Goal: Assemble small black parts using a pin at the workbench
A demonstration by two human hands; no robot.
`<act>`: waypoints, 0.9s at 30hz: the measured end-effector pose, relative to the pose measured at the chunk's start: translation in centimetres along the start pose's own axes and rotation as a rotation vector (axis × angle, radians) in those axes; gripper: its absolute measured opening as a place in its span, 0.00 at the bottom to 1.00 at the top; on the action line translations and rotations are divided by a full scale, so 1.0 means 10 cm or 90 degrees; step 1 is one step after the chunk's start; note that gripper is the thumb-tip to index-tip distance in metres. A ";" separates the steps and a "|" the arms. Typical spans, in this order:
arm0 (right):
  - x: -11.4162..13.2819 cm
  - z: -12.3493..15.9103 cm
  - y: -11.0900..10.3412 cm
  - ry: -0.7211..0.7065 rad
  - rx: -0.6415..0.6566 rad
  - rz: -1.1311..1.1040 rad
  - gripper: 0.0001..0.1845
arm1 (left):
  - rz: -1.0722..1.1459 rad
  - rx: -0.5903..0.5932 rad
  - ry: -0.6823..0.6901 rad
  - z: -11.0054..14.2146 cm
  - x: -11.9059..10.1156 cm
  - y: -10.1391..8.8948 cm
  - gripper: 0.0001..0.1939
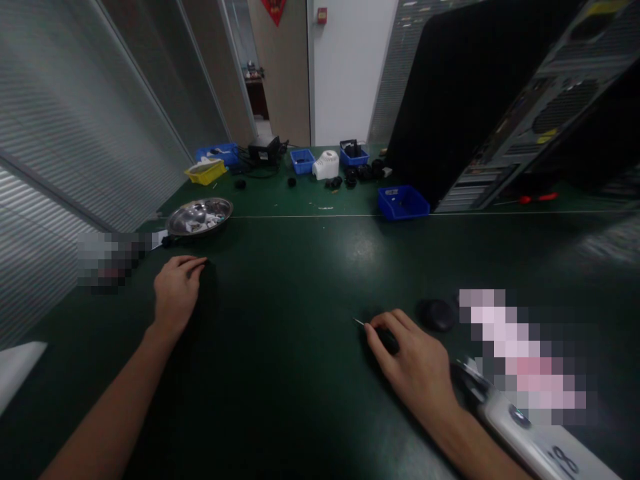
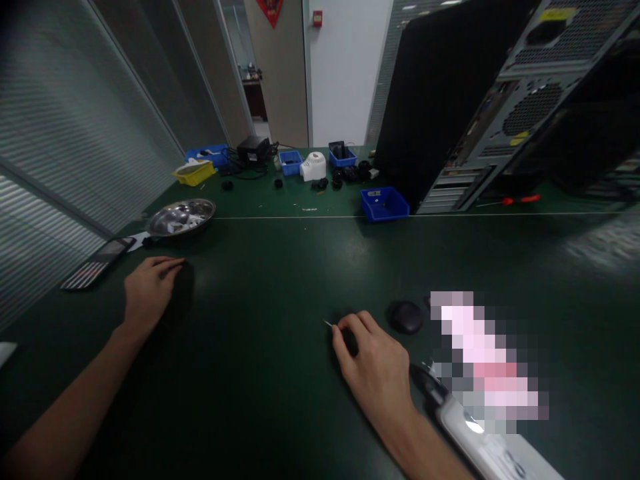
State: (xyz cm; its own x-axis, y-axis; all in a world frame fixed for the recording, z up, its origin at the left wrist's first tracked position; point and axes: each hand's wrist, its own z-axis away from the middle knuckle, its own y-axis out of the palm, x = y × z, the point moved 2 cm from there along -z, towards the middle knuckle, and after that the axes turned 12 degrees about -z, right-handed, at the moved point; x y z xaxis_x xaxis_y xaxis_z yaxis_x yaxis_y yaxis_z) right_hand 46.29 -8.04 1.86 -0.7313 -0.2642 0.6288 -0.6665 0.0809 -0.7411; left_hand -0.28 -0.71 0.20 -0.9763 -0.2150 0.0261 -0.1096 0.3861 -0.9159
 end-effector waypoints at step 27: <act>0.00 -0.01 0.00 0.015 0.019 -0.023 0.16 | -0.068 -0.004 0.044 0.02 -0.07 -0.06 0.20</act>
State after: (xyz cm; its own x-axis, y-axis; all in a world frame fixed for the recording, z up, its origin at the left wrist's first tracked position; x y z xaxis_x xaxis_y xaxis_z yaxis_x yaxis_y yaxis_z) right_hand 46.31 -7.94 1.90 -0.7100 -0.2433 0.6608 -0.6885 0.0431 -0.7239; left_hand 0.46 -1.01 0.68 -0.9694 -0.1935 0.1512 -0.2148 0.3697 -0.9040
